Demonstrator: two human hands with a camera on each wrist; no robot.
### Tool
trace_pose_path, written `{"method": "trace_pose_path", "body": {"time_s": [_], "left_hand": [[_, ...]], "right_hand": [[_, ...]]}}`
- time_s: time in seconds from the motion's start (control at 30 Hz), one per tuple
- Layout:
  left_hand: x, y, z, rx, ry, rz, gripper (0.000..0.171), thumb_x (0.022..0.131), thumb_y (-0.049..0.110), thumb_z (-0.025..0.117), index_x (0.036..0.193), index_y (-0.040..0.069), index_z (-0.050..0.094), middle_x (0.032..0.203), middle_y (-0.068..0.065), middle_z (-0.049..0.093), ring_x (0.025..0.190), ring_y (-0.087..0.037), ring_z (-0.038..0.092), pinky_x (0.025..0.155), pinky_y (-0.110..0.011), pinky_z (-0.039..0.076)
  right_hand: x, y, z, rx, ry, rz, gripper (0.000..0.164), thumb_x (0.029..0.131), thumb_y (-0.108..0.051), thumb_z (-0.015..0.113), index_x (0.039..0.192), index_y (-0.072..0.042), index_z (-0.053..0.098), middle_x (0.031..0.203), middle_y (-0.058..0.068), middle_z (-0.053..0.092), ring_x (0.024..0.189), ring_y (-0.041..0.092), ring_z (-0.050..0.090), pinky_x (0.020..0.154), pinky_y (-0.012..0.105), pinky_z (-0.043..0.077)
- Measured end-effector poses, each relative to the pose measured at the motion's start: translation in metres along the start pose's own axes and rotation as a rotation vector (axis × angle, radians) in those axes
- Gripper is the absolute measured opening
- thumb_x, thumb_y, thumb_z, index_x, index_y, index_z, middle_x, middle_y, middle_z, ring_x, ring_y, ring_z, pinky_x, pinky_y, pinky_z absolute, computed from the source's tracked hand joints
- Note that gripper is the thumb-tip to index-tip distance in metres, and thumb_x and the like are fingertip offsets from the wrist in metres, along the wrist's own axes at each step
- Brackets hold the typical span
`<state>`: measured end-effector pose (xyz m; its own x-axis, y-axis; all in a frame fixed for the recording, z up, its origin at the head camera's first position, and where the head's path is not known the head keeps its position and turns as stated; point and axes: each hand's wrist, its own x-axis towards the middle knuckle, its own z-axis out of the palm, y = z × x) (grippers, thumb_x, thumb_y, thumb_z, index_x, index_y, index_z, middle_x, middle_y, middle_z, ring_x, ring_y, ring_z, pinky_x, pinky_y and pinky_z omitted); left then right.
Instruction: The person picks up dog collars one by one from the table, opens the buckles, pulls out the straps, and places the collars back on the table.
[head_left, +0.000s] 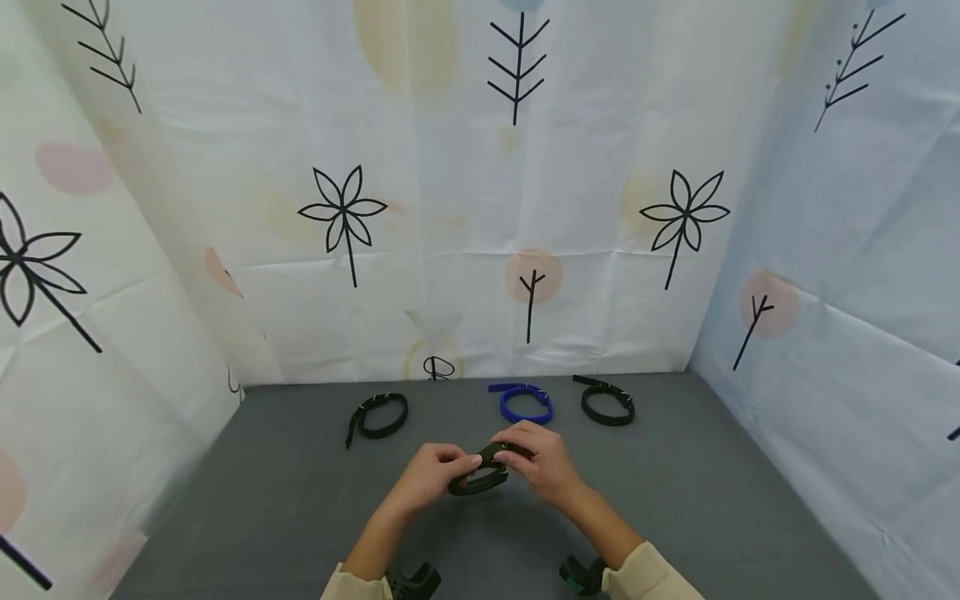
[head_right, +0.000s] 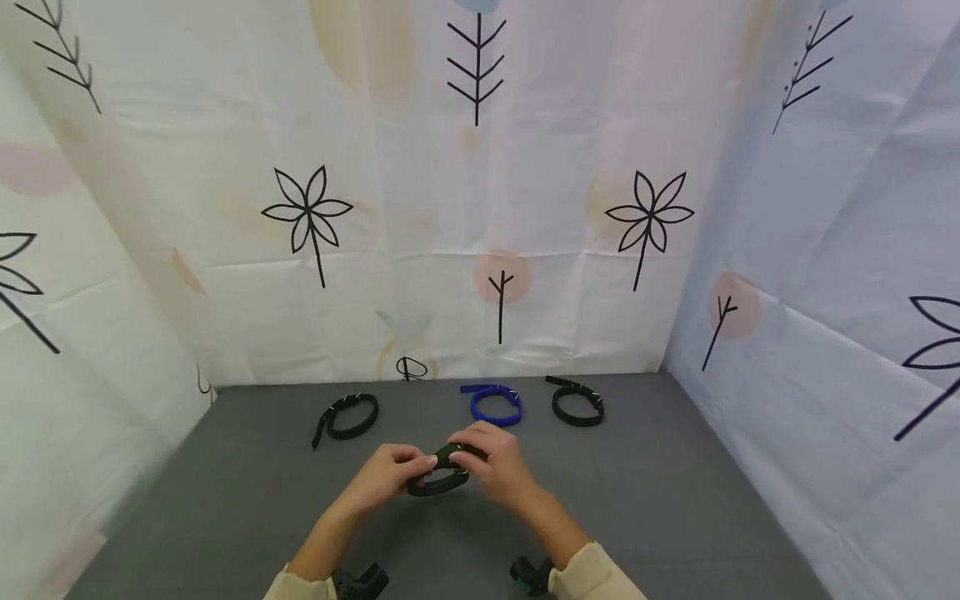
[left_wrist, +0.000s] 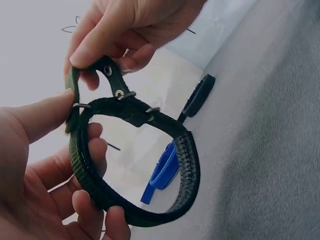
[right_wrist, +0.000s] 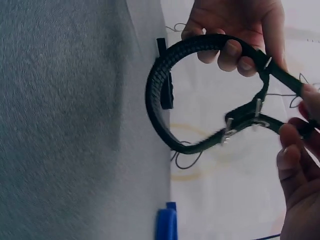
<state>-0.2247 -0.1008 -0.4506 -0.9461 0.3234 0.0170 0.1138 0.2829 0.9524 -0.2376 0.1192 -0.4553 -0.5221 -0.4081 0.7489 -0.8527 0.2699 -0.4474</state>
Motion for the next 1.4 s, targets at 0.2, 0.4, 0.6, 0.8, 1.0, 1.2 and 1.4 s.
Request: {"method": "trace_pose_path", "body": {"time_s": [0.2, 0.4, 0.6, 0.8, 1.0, 1.2, 1.4], "left_hand": [[-0.001, 0.0, 0.002, -0.063, 0.03, -0.01, 0.037, 0.092, 0.029, 0.068, 0.088, -0.007, 0.068, 0.069, -0.001, 0.06, 0.059, -0.013, 0.046, 0.058, -0.033, 0.042], [-0.005, 0.002, 0.006, -0.048, 0.062, 0.014, 0.032, 0.091, 0.028, 0.069, 0.089, -0.004, 0.07, 0.074, -0.003, 0.063, 0.067, -0.016, 0.052, 0.06, -0.032, 0.044], [-0.007, 0.006, 0.012, 0.023, 0.115, 0.076, 0.024, 0.09, 0.026, 0.071, 0.087, 0.002, 0.071, 0.077, -0.003, 0.064, 0.069, -0.018, 0.055, 0.062, -0.032, 0.044], [-0.006, 0.012, 0.021, 0.3, 0.245, 0.221, 0.013, 0.087, 0.017, 0.074, 0.099, 0.015, 0.071, 0.091, 0.008, 0.066, 0.084, -0.022, 0.055, 0.072, -0.035, 0.043], [-0.004, 0.02, 0.032, 0.334, 0.292, 0.26, 0.008, 0.087, 0.02, 0.075, 0.095, 0.018, 0.072, 0.086, 0.01, 0.067, 0.08, -0.017, 0.058, 0.071, -0.035, 0.043], [-0.002, 0.023, 0.04, 0.295, 0.329, 0.199, 0.007, 0.086, 0.018, 0.076, 0.087, 0.016, 0.07, 0.075, 0.009, 0.065, 0.065, -0.009, 0.057, 0.055, -0.028, 0.045], [0.002, 0.023, 0.039, 0.182, 0.234, 0.155, 0.008, 0.086, 0.013, 0.075, 0.085, 0.013, 0.067, 0.072, 0.005, 0.06, 0.062, -0.013, 0.054, 0.052, -0.027, 0.044]], "right_hand": [[-0.003, 0.0, 0.004, 0.267, 0.225, 0.203, 0.02, 0.086, 0.013, 0.064, 0.105, 0.006, 0.067, 0.086, 0.019, 0.059, 0.055, 0.027, 0.056, 0.045, 0.031, 0.048], [0.001, -0.008, 0.009, 0.195, 0.282, 0.386, 0.009, 0.088, -0.004, 0.07, 0.097, -0.006, 0.072, 0.077, 0.006, 0.064, 0.057, 0.015, 0.058, 0.049, 0.03, 0.05], [0.003, -0.013, 0.013, 0.09, 0.319, 0.403, 0.006, 0.085, -0.007, 0.074, 0.082, -0.008, 0.07, 0.071, 0.0, 0.066, 0.057, 0.01, 0.057, 0.049, 0.026, 0.046], [0.006, -0.019, 0.014, 0.22, 0.394, 0.578, 0.011, 0.085, -0.005, 0.075, 0.083, -0.003, 0.064, 0.07, 0.007, 0.067, 0.059, 0.021, 0.062, 0.053, 0.027, 0.051], [0.01, -0.028, 0.015, 0.265, 0.401, 0.597, 0.012, 0.086, -0.004, 0.073, 0.084, 0.002, 0.063, 0.071, 0.017, 0.066, 0.058, 0.012, 0.061, 0.056, 0.03, 0.053], [0.016, -0.051, 0.008, 0.312, 0.389, 0.562, 0.012, 0.087, 0.004, 0.069, 0.082, 0.007, 0.059, 0.069, 0.023, 0.063, 0.057, 0.01, 0.06, 0.055, 0.034, 0.054], [0.019, -0.059, 0.002, 0.364, 0.392, 0.598, 0.012, 0.086, 0.007, 0.069, 0.082, 0.009, 0.058, 0.069, 0.024, 0.062, 0.058, 0.032, 0.063, 0.055, 0.036, 0.054]]}}
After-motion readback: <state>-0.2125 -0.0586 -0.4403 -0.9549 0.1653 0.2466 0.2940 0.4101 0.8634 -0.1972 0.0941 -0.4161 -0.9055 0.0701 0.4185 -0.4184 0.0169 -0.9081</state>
